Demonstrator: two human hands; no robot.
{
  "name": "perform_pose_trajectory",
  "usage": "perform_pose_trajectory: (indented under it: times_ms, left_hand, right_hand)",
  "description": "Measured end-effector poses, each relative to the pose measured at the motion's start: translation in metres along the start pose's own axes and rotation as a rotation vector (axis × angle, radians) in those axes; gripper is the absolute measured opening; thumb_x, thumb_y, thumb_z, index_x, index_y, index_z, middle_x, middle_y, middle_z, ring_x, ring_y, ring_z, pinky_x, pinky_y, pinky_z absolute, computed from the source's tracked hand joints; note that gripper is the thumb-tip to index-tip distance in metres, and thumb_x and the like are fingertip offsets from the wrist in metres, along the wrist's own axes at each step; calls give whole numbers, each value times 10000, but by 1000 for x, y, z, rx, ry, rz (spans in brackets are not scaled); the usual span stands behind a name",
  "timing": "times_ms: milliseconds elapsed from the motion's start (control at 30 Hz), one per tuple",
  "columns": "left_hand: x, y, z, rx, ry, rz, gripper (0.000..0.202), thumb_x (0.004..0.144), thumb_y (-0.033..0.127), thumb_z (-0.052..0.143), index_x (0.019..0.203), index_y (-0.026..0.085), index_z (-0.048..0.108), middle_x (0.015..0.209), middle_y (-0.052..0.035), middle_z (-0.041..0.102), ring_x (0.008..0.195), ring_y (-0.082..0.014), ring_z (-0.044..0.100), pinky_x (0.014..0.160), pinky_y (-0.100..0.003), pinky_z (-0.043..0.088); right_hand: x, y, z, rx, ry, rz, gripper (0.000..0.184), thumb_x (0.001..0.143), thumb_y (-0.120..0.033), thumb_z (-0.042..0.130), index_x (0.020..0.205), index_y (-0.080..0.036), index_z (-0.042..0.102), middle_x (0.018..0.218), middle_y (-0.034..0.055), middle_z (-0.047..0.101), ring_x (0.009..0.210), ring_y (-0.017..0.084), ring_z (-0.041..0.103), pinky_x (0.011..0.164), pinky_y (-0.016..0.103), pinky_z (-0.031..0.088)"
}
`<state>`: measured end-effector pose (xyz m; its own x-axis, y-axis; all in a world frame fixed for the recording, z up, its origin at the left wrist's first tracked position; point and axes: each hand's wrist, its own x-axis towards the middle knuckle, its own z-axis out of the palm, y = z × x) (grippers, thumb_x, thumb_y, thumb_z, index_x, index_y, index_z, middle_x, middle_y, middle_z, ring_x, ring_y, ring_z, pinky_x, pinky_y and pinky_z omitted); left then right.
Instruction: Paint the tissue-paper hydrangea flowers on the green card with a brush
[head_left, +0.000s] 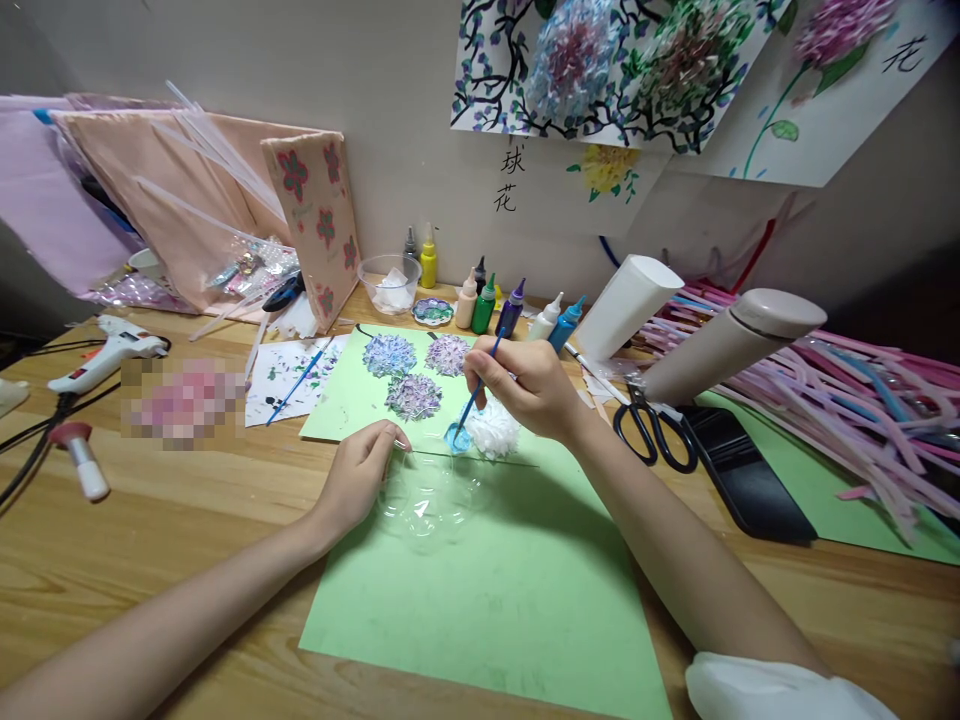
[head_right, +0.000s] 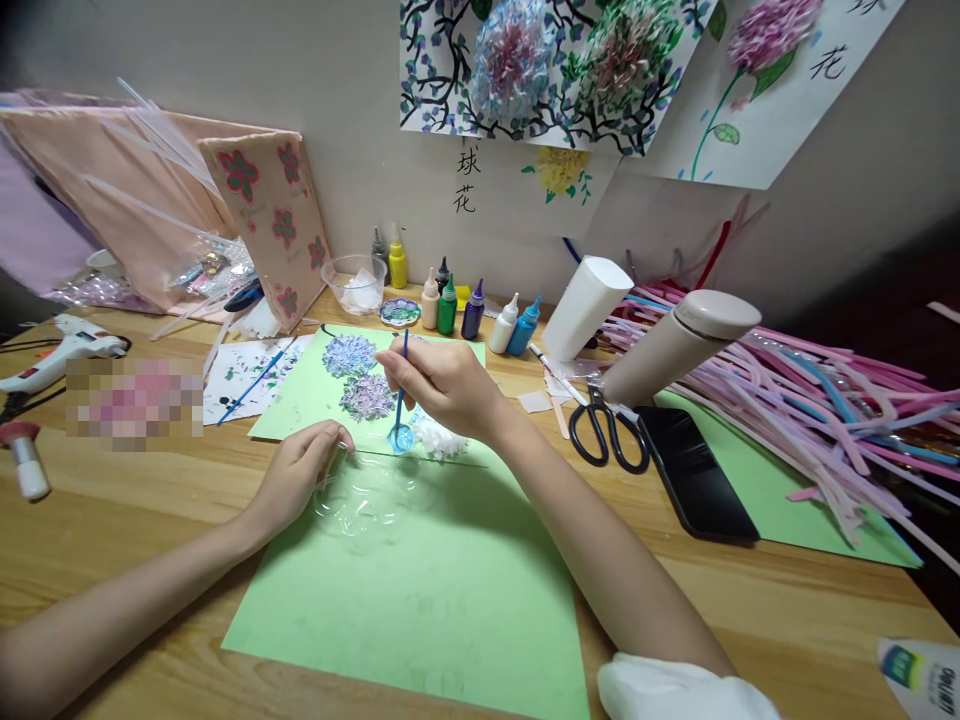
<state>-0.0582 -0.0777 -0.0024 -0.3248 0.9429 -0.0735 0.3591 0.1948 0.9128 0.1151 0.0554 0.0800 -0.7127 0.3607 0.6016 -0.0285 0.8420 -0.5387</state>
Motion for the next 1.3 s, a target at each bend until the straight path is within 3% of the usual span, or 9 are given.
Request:
perform_pose_trajectory:
  times_ms: [600, 1000, 1300]
  left_hand:
    - [0, 0, 0, 9, 3, 5, 379, 896, 449, 371, 731, 188, 590, 456, 72, 367, 433, -119, 405, 476, -231, 329]
    - [-1, 3, 0, 10, 9, 8, 377, 891, 443, 372, 718, 186, 587, 461, 69, 372, 431, -124, 409, 482, -242, 326]
    - [-1, 1, 0, 22, -7, 4, 372, 898, 435, 369, 726, 190, 589, 465, 73, 374, 431, -120, 416, 487, -238, 331]
  right_hand:
    - [2, -2, -5, -1, -89, -21, 360, 967, -290, 399, 662, -171, 550, 525, -23, 610, 474, 57, 552, 534, 197, 403]
    - [2, 2, -13, -115, -48, 17, 366, 976, -362, 362, 702, -201, 543, 563, -33, 629, 500, 73, 582, 535, 226, 420]
    - [3, 0, -16, -13, -44, 26, 384, 955, -368, 432, 663, -170, 582, 492, -25, 621, 432, 51, 556, 463, 194, 393]
